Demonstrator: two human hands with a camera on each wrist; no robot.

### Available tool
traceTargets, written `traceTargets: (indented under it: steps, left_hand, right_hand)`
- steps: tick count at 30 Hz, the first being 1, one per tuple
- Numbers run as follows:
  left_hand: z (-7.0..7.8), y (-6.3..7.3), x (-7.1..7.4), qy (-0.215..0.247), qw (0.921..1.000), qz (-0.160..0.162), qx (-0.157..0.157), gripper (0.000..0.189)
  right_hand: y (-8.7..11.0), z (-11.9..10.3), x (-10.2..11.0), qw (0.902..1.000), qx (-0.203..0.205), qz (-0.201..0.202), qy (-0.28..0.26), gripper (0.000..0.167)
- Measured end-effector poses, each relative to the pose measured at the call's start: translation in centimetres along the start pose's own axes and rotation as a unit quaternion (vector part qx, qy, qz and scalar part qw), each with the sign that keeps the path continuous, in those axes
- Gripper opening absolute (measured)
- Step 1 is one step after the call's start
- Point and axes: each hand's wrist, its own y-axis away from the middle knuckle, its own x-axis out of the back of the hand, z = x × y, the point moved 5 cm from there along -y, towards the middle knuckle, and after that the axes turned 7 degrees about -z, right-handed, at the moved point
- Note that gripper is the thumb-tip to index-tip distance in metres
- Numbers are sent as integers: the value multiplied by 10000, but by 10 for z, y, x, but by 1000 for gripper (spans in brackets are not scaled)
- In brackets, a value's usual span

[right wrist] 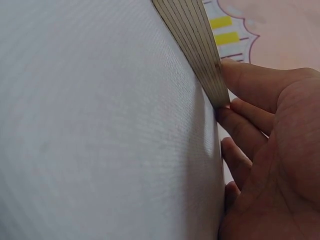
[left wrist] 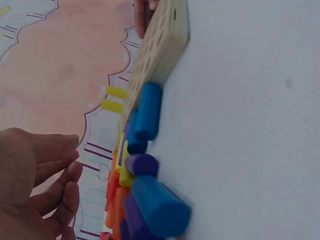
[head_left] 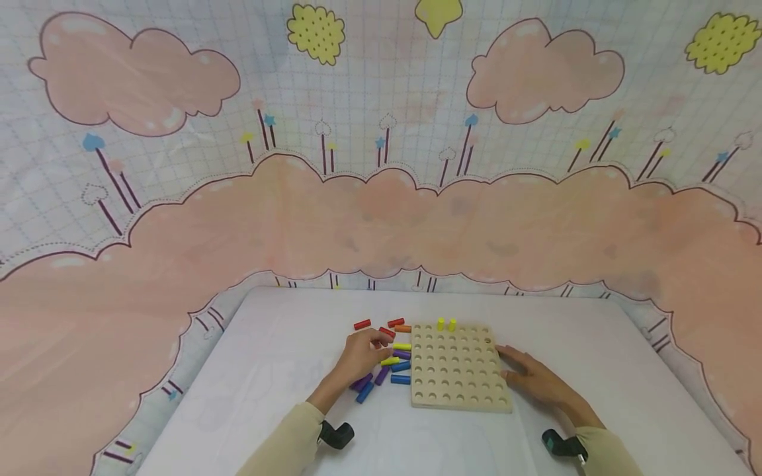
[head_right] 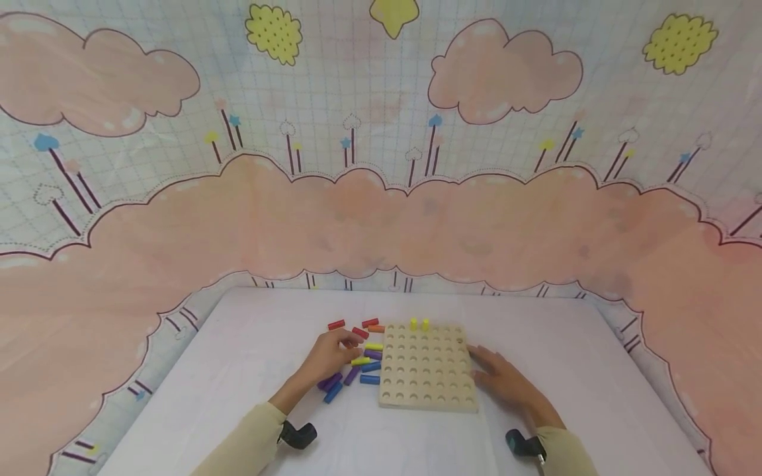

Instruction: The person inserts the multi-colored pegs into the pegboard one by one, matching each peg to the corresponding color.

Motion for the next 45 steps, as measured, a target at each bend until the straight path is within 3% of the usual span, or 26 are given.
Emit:
traceTargets:
  steps: [4, 15, 25, 33, 37, 40, 45]
  left_hand:
    - [-9, 2, -5, -107, 9996, -139, 229, 19]
    - [-16, -4, -7, -862, 9961, -194, -82, 18]
    - [-15, -6, -13, -1127, 9935, -180, -49, 17]
    - [-11, -5, -14, -1031, 9946, -129, 52, 15]
    - [-11, -3, -14, -985, 9951, -29, -87, 12]
    - [-12, -2, -13, -724, 9973, -1, -108, 9]
    - [-12, -2, -10, -27, 9999, -18, 116, 16]
  right_hand:
    - [2, 0, -1, 10000, -15, 19, 40, 64]
    - [1, -4, 1, 9999, 112, 59, 37, 63]
    - [0, 2, -3, 10000, -30, 49, -39, 64]
    - [2, -1, -2, 9999, 63, 92, -18, 63]
    - [1, -1, -1, 9999, 74, 78, -9, 63]
    - [1, -1, -1, 9999, 92, 55, -11, 63]
    - [1, -1, 0, 9999, 42, 73, 83, 63]
